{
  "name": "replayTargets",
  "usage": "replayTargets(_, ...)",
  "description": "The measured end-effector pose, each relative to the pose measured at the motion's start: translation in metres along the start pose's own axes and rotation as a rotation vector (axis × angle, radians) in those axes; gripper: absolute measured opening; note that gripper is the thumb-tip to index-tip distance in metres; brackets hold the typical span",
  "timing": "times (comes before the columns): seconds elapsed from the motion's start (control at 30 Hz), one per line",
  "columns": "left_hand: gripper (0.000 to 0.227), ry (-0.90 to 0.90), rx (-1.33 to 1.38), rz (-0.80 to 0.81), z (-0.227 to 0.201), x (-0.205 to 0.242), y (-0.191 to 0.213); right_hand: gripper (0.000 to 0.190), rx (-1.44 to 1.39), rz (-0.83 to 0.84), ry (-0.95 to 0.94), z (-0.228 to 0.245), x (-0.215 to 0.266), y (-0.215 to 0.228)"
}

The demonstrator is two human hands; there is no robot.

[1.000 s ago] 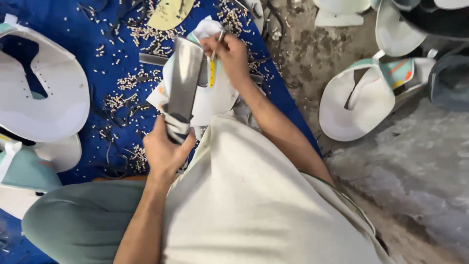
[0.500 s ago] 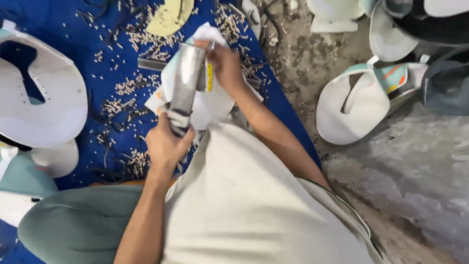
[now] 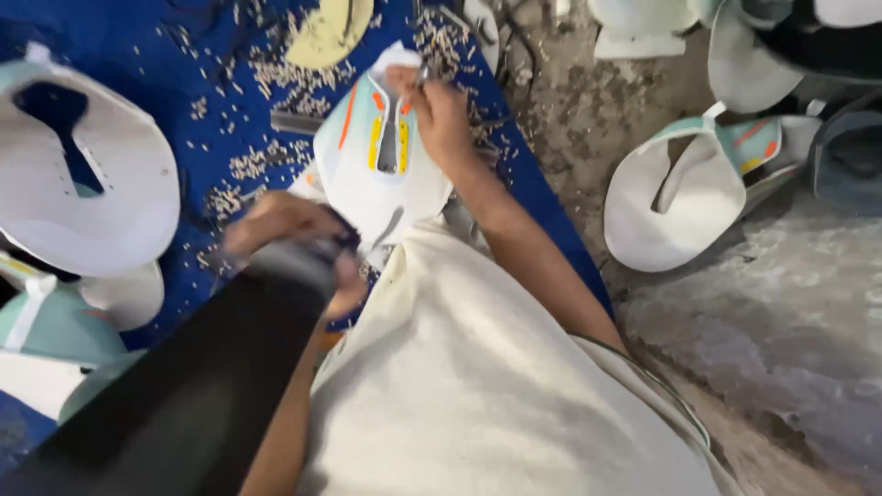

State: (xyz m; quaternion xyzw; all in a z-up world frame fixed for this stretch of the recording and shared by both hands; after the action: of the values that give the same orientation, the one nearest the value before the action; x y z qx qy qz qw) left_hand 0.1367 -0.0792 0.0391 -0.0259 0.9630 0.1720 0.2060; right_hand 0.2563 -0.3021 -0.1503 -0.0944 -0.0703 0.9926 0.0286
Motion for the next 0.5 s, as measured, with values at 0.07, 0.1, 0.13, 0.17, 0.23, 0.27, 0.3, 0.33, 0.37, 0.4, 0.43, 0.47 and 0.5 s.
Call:
replayTargets(0.07,0.055,0.089,-0.828,0.4,0.085,0.037,-0.025,0.014,0.305,0.094,0.201,0.017,0.008,-0.007)
replayTargets(0.1,0.055,0.092,-0.834,0.397,0.085,0.046,-0.024,0.014,0.298,0.099,0.202,0.007,0.005,-0.004)
replayTargets(0.13,0.052,0.266,-0.74,0.387,0.087,0.058,-0.022,0.019,0.333,0.073,0.129,-0.005,0.007,0.002)
replayTargets(0.17,0.049,0.437,-0.644,0.374,0.089,0.07,-0.02,0.026,0.366,0.048,0.055,-0.017,0.01,0.008)
replayTargets(0.23,0.046,0.471,-0.575,0.323,0.068,0.071,-0.004,0.013,-0.258,-0.164,-0.03,-0.051,0.0,0.029)
replayTargets(0.27,0.044,0.508,-0.5,0.258,0.057,0.073,0.005,0.017,-0.878,-0.358,-0.114,-0.07,-0.005,0.039)
replayTargets(0.3,0.044,0.512,-0.502,0.257,0.044,0.074,0.013,0.017,-0.879,-0.357,-0.118,-0.05,0.002,0.029)
replayTargets(0.33,0.044,0.499,-0.483,0.203,0.032,0.071,0.021,0.012,-0.727,-0.128,-0.181,-0.029,0.001,0.015)
replayTargets(0.37,0.044,0.486,-0.463,0.148,0.021,0.068,0.028,0.008,-0.566,0.097,-0.241,-0.009,0.0,0.0)
replayTargets(0.4,0.044,0.484,-0.458,0.146,0.009,0.067,0.034,0.008,-0.562,0.098,-0.238,-0.012,0.006,-0.011)
replayTargets(0.43,0.045,0.47,-0.414,0.108,-0.002,0.065,0.039,0.009,-0.427,0.198,-0.296,-0.018,0.012,-0.024)
replayTargets(0.47,0.046,0.461,-0.373,0.071,-0.013,0.067,0.046,0.01,-0.295,0.296,-0.359,-0.026,0.023,-0.039)
replayTargets(0.5,0.046,0.466,-0.374,0.071,-0.019,0.069,0.051,0.01,-0.295,0.297,-0.363,-0.027,0.019,-0.038)
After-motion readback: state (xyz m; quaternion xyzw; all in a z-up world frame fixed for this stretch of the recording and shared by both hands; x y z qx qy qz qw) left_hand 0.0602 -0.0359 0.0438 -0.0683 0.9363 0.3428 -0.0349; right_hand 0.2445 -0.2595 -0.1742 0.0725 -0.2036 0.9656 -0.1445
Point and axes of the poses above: each hand's wrist, its own x-axis away from the middle knuckle, its own y-axis out of the back of the hand, z = x × y, the point moved 2 cm from there along -x, towards the middle knuckle, and after that the axes turned 13 degrees about -x, right-handed, at the moved point
